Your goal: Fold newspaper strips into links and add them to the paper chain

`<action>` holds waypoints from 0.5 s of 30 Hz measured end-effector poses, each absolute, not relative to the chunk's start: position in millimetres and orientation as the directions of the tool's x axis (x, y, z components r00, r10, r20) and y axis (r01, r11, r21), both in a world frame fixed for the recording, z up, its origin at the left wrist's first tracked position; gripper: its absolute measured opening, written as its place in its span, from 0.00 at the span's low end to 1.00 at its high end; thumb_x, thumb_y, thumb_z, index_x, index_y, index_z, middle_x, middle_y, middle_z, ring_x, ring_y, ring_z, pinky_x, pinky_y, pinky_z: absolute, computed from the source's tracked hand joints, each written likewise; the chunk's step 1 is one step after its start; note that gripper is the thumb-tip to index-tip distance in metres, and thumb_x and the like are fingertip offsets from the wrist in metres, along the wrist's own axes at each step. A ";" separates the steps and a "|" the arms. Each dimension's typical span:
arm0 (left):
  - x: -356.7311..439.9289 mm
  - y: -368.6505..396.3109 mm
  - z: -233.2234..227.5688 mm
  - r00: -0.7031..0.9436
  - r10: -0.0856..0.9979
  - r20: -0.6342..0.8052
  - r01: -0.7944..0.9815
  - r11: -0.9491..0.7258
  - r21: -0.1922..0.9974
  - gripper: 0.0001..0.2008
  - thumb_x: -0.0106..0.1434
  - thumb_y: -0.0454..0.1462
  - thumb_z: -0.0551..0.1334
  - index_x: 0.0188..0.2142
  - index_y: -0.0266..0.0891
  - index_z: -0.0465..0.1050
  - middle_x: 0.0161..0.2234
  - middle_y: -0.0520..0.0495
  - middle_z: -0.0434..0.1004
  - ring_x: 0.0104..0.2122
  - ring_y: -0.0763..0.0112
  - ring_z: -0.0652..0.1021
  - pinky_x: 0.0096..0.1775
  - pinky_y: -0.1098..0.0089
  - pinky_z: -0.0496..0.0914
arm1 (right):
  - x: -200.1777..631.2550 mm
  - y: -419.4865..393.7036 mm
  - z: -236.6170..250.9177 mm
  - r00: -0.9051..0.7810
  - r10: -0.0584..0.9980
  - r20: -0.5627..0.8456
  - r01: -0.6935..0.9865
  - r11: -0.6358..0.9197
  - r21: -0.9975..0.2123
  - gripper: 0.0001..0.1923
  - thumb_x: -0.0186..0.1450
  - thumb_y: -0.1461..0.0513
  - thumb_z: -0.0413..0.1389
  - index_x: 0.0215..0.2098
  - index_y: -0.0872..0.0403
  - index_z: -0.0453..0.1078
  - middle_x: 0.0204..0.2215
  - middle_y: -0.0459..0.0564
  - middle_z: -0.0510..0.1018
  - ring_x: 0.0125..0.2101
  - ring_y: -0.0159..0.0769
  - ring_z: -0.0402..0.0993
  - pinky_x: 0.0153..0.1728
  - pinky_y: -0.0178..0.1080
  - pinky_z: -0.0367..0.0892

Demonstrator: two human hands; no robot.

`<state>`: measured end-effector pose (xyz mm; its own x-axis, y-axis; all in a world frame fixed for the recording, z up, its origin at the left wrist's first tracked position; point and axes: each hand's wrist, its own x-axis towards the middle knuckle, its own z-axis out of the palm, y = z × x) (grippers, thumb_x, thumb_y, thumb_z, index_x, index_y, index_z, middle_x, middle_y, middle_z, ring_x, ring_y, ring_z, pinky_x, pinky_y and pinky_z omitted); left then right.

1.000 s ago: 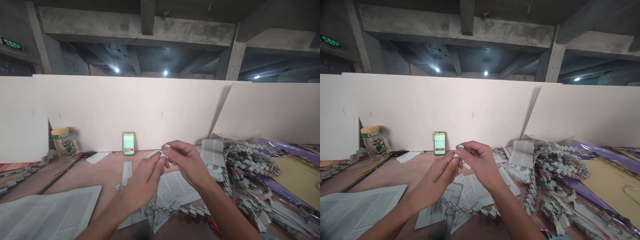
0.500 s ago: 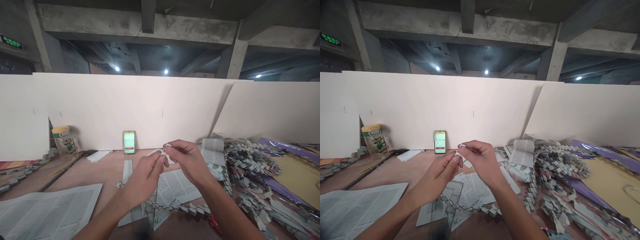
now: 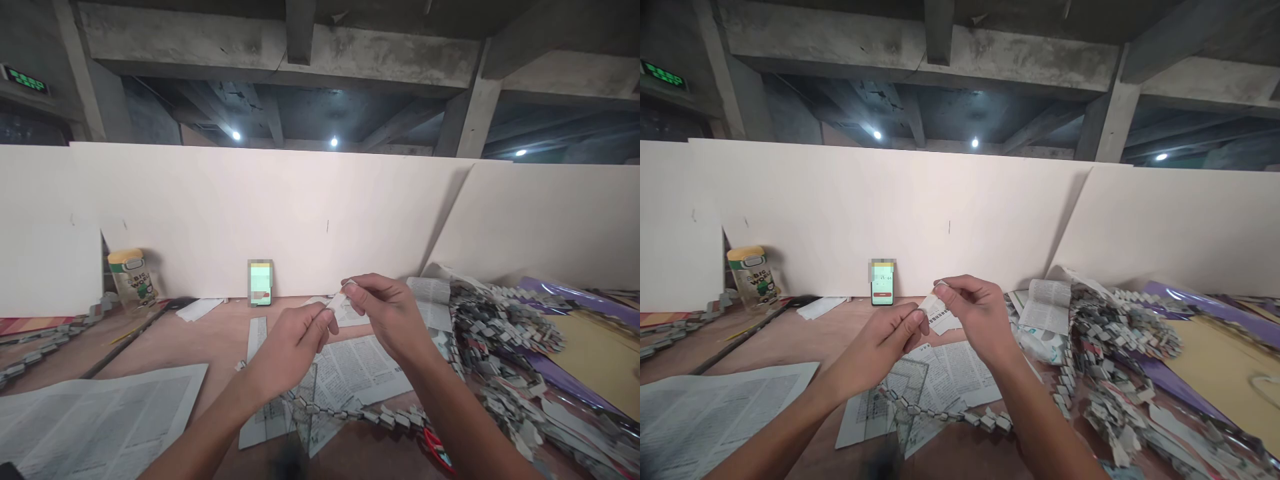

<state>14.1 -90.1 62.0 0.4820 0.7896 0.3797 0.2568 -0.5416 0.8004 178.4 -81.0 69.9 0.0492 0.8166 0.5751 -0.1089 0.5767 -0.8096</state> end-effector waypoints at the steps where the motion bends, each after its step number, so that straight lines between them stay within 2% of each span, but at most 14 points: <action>1: 13.8 -89.8 62.3 0.484 0.787 0.382 0.261 -0.547 0.795 0.18 0.68 0.46 0.46 0.27 0.39 0.63 0.19 0.56 0.56 0.20 0.77 0.59 0.23 0.75 0.55 | 179.0 -80.7 69.7 0.057 0.817 0.574 -0.114 0.577 -0.809 0.03 0.54 0.60 0.63 0.27 0.51 0.77 0.23 0.44 0.74 0.21 0.26 0.59 0.27 0.36 0.61; 5: 11.8 -90.1 64.6 0.482 0.776 0.406 0.272 -0.573 0.773 0.17 0.68 0.44 0.46 0.27 0.39 0.63 0.20 0.56 0.55 0.21 0.76 0.59 0.24 0.74 0.55 | 179.7 -82.2 71.0 -0.004 0.831 0.556 -0.098 0.553 -0.828 0.06 0.57 0.58 0.61 0.28 0.53 0.75 0.21 0.45 0.70 0.22 0.28 0.59 0.26 0.37 0.59; 10: 11.8 -91.3 66.3 0.513 0.748 0.421 0.256 -0.601 0.757 0.16 0.68 0.42 0.45 0.29 0.39 0.63 0.20 0.56 0.54 0.21 0.76 0.58 0.24 0.74 0.56 | 180.5 -84.4 72.7 -0.166 0.836 0.523 0.035 0.535 -0.844 0.15 0.58 0.56 0.60 0.18 0.54 0.68 0.17 0.43 0.64 0.23 0.30 0.59 0.26 0.37 0.56; 15: 11.0 -86.5 64.4 0.510 0.750 0.420 0.292 -0.611 0.736 0.18 0.68 0.42 0.45 0.25 0.39 0.62 0.20 0.55 0.58 0.21 0.76 0.61 0.24 0.74 0.57 | 188.9 -82.9 73.7 -0.066 0.806 0.588 0.050 0.591 -0.805 0.17 0.58 0.57 0.60 0.15 0.54 0.65 0.16 0.43 0.62 0.25 0.32 0.62 0.27 0.37 0.56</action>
